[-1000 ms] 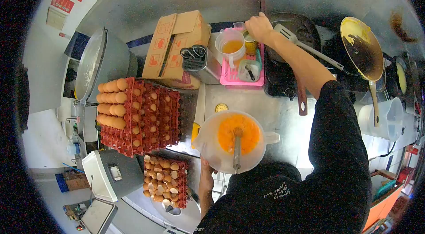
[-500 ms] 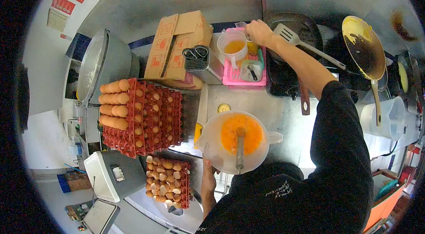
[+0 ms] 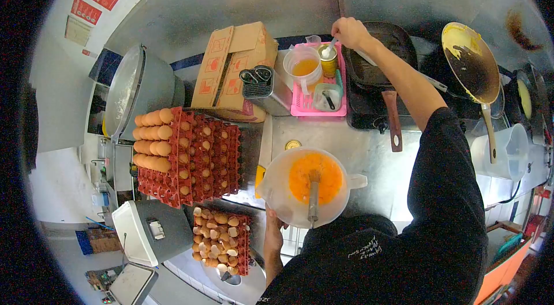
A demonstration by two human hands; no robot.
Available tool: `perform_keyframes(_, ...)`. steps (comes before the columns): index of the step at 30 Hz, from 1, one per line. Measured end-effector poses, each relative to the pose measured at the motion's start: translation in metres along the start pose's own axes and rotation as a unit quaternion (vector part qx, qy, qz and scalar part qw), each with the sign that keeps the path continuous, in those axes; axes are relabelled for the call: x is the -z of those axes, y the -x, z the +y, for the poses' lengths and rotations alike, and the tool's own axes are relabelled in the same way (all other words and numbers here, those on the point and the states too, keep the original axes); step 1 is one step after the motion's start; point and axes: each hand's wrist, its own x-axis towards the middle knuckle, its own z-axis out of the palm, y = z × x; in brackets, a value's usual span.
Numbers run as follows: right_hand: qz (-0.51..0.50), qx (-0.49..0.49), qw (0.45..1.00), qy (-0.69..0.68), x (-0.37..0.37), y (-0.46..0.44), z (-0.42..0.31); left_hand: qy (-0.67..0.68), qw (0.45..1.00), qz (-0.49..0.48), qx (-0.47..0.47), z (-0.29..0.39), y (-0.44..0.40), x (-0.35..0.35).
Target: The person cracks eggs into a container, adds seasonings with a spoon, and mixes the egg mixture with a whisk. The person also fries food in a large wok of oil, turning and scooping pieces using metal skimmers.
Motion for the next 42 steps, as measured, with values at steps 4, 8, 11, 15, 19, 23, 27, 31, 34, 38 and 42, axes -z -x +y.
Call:
perform_keyframes(4, 0.021, -0.053, 0.995, -0.087, 0.028, 0.008, 0.006, 0.007, 1.0, -0.008, -0.003, -0.007, -0.002, 0.005)
perform_keyframes(8, 0.035, -0.064, 0.98, -0.187, 0.062, 0.032, 0.006, 0.012, 0.999, -0.029, -0.019, -0.007, -0.003, 0.007)
perform_keyframes(11, 0.022, -0.032, 0.964, -0.264, 0.095, 0.06, -0.021, -0.008, 1.0, -0.007, 0.009, -0.02, -0.004, 0.012)
perform_keyframes(15, -0.023, -0.025, 0.929, -0.368, 0.145, 0.123, -0.109, -0.006, 0.999, -0.033, 0.028, -0.027, -0.009, 0.024)
perform_keyframes(19, -0.041, 0.02, 0.945, -0.324, 0.16, 0.2, -0.187, -0.004, 0.997, -0.073, 0.021, -0.008, -0.009, 0.021)
perform_keyframes(23, 0.026, 0.376, 0.926, -0.03, 0.118, 0.262, -0.223, 0.018, 0.997, -0.078, 0.004, -0.006, -0.009, 0.018)
perform_keyframes(27, 0.051, 0.418, 0.907, 0.017, 0.105, 0.284, -0.23, 0.019, 0.997, -0.067, 0.011, -0.006, -0.007, 0.019)
perform_keyframes(31, 0.008, 0.281, 0.952, -0.118, 0.108, 0.274, -0.218, 0.003, 0.998, -0.064, 0.014, -0.009, -0.011, 0.021)
perform_keyframes(34, -0.101, -0.011, 0.953, -0.284, 0.115, 0.265, -0.198, 0.027, 0.998, -0.061, 0.013, -0.008, -0.008, 0.017)
perform_keyframes(38, -0.099, -0.165, 0.863, -0.467, 0.134, 0.233, -0.165, 0.028, 0.998, -0.053, -0.016, -0.019, -0.011, 0.021)
perform_keyframes(42, -0.017, -0.109, 0.89, -0.442, 0.125, 0.176, -0.103, 0.04, 0.998, -0.044, -0.005, -0.01, -0.012, 0.014)
